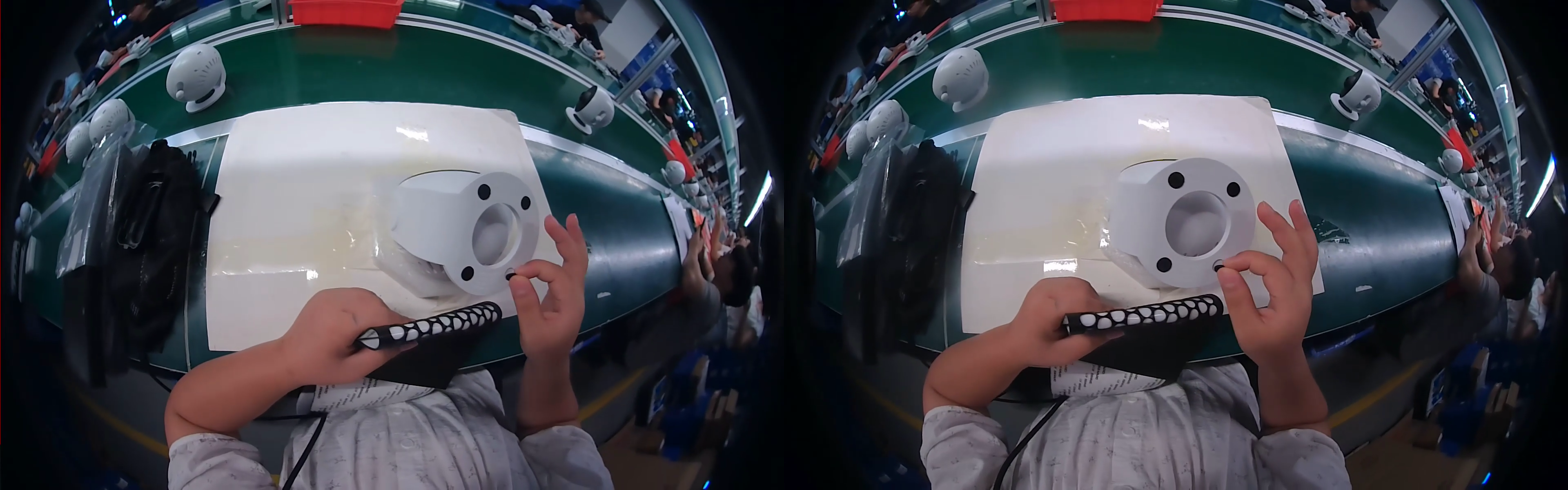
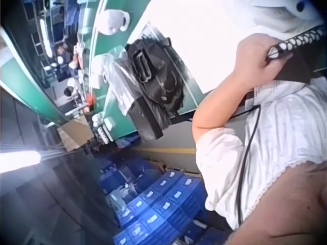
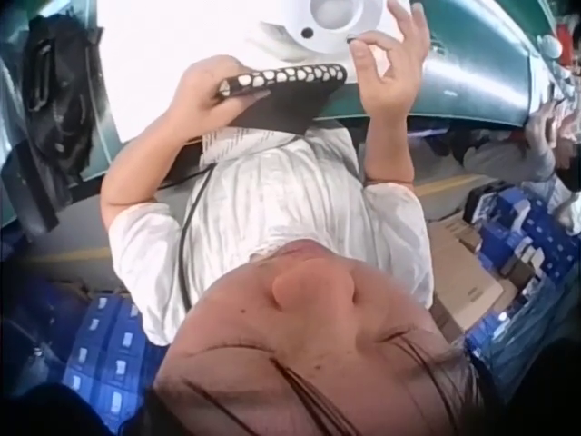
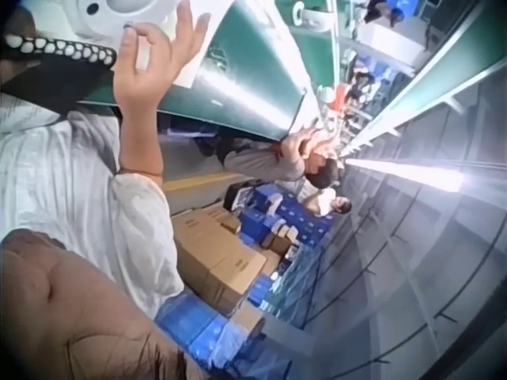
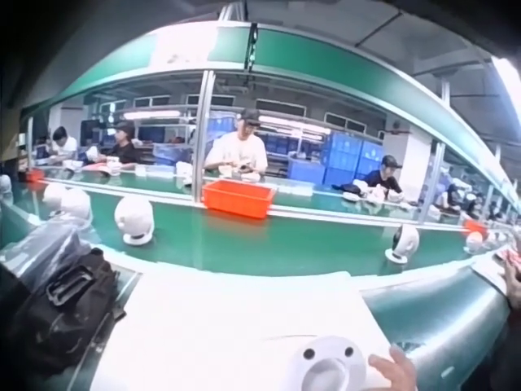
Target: Assembling and inspecting white security camera housings on a production line.
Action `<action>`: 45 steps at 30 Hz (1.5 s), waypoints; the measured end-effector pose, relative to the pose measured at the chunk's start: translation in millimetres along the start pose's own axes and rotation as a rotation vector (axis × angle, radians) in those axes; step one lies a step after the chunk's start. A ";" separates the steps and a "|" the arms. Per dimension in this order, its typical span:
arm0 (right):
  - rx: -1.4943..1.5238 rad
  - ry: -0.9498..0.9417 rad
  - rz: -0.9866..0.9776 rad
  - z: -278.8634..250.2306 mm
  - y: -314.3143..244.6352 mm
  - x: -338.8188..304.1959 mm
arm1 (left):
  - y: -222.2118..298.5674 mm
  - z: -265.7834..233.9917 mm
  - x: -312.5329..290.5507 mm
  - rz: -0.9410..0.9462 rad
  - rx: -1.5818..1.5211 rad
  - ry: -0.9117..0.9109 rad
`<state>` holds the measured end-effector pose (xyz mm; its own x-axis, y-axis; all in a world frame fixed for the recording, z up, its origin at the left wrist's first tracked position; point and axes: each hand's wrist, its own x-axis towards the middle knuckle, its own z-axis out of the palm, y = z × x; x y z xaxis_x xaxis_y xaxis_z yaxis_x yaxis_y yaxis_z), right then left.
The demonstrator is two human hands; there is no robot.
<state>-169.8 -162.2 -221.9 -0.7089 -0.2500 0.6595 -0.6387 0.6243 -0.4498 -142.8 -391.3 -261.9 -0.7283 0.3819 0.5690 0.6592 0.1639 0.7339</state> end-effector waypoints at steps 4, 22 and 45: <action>-0.200 -0.004 -0.114 -4.8 -6.6 -1.5 | -0.8 0.8 -0.4 -0.036 0.012 0.006; -0.094 -0.146 -0.035 -15.5 -6.5 10.0 | 1.4 3.7 2.0 -0.067 0.002 0.024; -0.672 -0.347 -0.244 -28.7 -16.5 -2.0 | -1.7 -0.4 2.1 -0.103 -0.004 -0.021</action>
<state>-149.3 -150.7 -198.5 -0.6960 -0.5844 0.4172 -0.5489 0.8076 0.2156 -145.5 -391.1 -261.8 -0.7883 0.3821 0.4822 0.5800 0.2001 0.7896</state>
